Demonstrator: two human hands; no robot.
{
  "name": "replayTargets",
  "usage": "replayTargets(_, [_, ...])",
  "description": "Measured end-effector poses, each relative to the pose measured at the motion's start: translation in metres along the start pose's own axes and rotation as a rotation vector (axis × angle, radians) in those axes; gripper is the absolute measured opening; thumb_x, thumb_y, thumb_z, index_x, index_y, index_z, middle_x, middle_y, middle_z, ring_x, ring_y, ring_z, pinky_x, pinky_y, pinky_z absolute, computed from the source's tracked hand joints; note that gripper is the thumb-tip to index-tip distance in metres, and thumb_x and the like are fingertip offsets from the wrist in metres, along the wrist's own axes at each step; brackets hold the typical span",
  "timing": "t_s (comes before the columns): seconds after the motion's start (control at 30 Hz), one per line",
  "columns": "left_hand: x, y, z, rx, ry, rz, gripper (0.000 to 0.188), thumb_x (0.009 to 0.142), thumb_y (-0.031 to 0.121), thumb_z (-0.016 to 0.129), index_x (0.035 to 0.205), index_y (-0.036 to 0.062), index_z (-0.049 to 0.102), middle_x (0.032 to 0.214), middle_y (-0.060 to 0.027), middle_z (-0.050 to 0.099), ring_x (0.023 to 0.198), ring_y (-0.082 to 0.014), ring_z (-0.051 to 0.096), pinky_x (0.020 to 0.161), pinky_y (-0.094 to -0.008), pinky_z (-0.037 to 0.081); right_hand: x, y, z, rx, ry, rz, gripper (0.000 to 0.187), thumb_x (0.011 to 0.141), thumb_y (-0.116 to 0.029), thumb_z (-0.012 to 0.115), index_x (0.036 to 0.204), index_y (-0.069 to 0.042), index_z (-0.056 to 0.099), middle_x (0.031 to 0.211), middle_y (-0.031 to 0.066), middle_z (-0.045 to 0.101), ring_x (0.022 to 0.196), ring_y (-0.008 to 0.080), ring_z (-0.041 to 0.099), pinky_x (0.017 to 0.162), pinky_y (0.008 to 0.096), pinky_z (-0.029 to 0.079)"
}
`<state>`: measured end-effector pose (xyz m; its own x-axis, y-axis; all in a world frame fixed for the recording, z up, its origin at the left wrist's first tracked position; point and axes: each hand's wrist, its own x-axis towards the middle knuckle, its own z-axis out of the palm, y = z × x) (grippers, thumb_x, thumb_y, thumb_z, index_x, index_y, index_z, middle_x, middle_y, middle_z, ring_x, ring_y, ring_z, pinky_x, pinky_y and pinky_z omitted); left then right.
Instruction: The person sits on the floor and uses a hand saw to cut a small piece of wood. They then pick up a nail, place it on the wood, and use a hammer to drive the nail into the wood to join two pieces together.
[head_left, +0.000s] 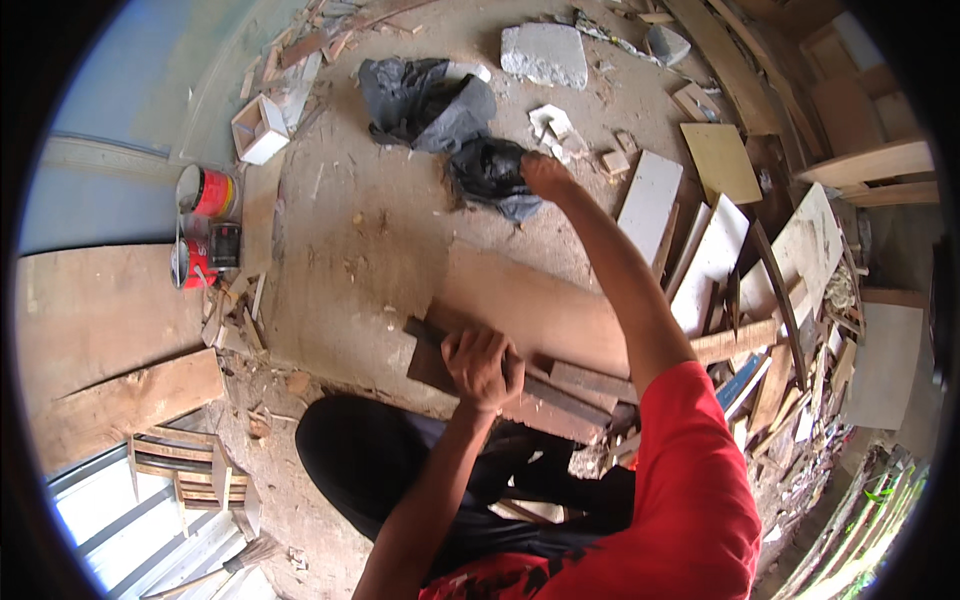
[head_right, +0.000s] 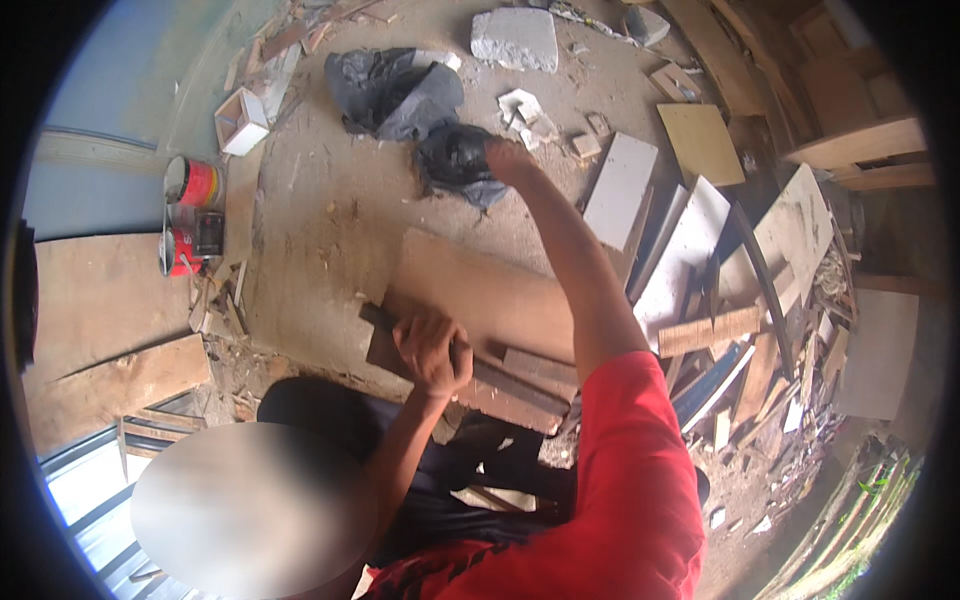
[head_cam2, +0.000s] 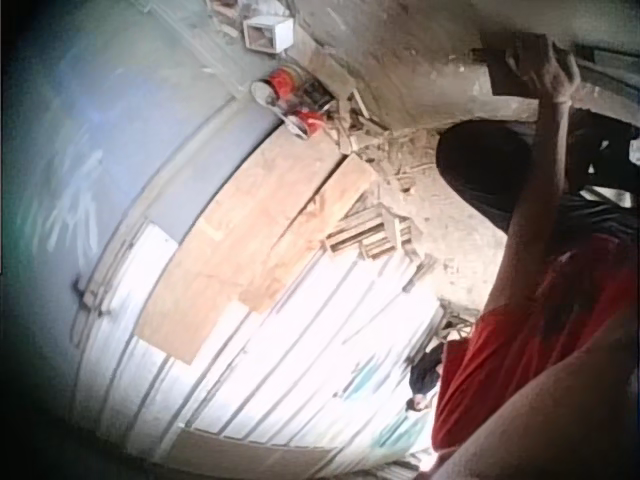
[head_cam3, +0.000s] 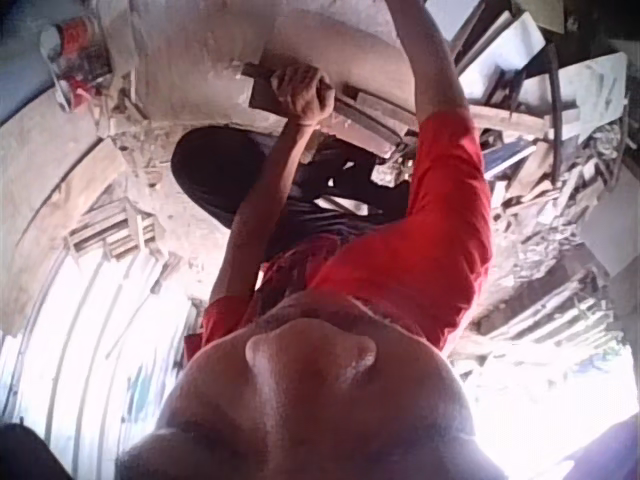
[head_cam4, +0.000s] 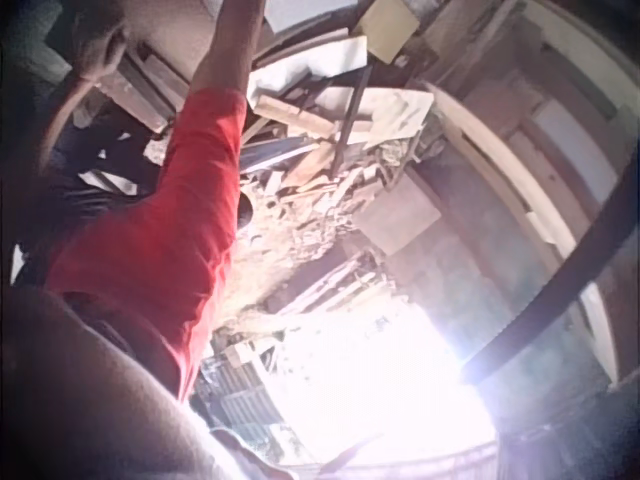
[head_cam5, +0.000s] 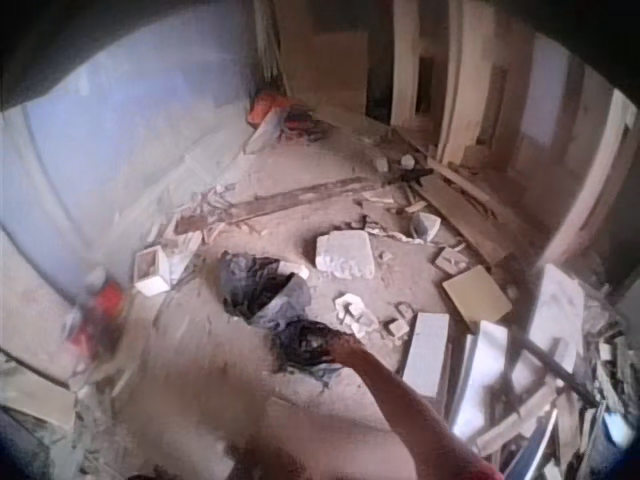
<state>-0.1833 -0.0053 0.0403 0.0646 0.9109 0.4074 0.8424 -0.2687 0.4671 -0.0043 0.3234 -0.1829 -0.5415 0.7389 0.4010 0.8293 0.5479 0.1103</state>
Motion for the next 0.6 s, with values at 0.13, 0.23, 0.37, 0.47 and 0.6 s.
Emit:
replayTargets(0.13, [-0.003, -0.003, 0.004, 0.019, 0.051, -0.004, 0.016, 0.082, 0.025, 0.051, 0.070, 0.0136, 0.053, 0.070, -0.0048, 0.052, 0.072, -0.0260, 0.053, 0.080, -0.0406, 0.035, 0.005, -0.003, -0.084, 0.496, 0.045, 0.130, 0.026, 0.091, -0.025, 0.066, 0.106, -0.006, 0.059, 0.074, 0.0197, 0.065, 0.068, 0.0339, 0.066, 0.061, 0.0411, 0.053])
replayTargets(0.23, [-0.004, -0.002, -0.001, 0.045, 0.033, -0.020, 0.015, 0.082, 0.022, 0.051, 0.071, 0.0129, 0.055, 0.072, -0.0048, 0.056, 0.073, -0.0267, 0.054, 0.080, -0.0399, 0.036, -0.011, -0.023, -0.203, 0.910, 0.000, 0.446, 0.018, 0.093, -0.006, 0.059, 0.110, -0.003, 0.062, 0.084, 0.0147, 0.070, 0.074, 0.0259, 0.070, 0.067, 0.0393, 0.054])
replayTargets(0.37, [-0.006, -0.002, 0.004, 0.089, 0.042, 0.035, 0.017, 0.083, 0.021, 0.050, 0.072, 0.0117, 0.058, 0.075, -0.0047, 0.061, 0.075, -0.0272, 0.056, 0.081, -0.0394, 0.037, -0.096, -0.030, -0.297, 1.063, -0.004, 0.610, 0.019, 0.091, -0.004, 0.056, 0.105, -0.001, 0.069, 0.094, 0.0146, 0.072, 0.079, 0.0229, 0.072, 0.075, 0.0349, 0.056])
replayTargets(0.47, [-0.012, -0.001, 0.010, 0.096, 0.069, 0.055, 0.018, 0.084, 0.021, 0.050, 0.072, 0.0111, 0.060, 0.076, -0.0048, 0.063, 0.076, -0.0270, 0.058, 0.081, -0.0396, 0.038, -0.177, -0.058, -0.359, 0.994, 0.086, 0.782, 0.019, 0.091, -0.010, 0.064, 0.106, 0.002, 0.068, 0.095, 0.0146, 0.072, 0.082, 0.0215, 0.072, 0.075, 0.0353, 0.056])
replayTargets(0.6, [-0.009, -0.003, 0.013, 0.116, 0.175, 0.091, 0.020, 0.084, 0.022, 0.052, 0.072, 0.0098, 0.063, 0.076, -0.0047, 0.065, 0.075, -0.0276, 0.059, 0.083, -0.0411, 0.040, -0.255, -0.105, -0.403, 1.288, 0.312, 1.071, 0.018, 0.091, -0.009, 0.070, 0.105, 0.001, 0.066, 0.094, 0.0113, 0.072, 0.085, 0.0161, 0.070, 0.075, 0.0318, 0.056])
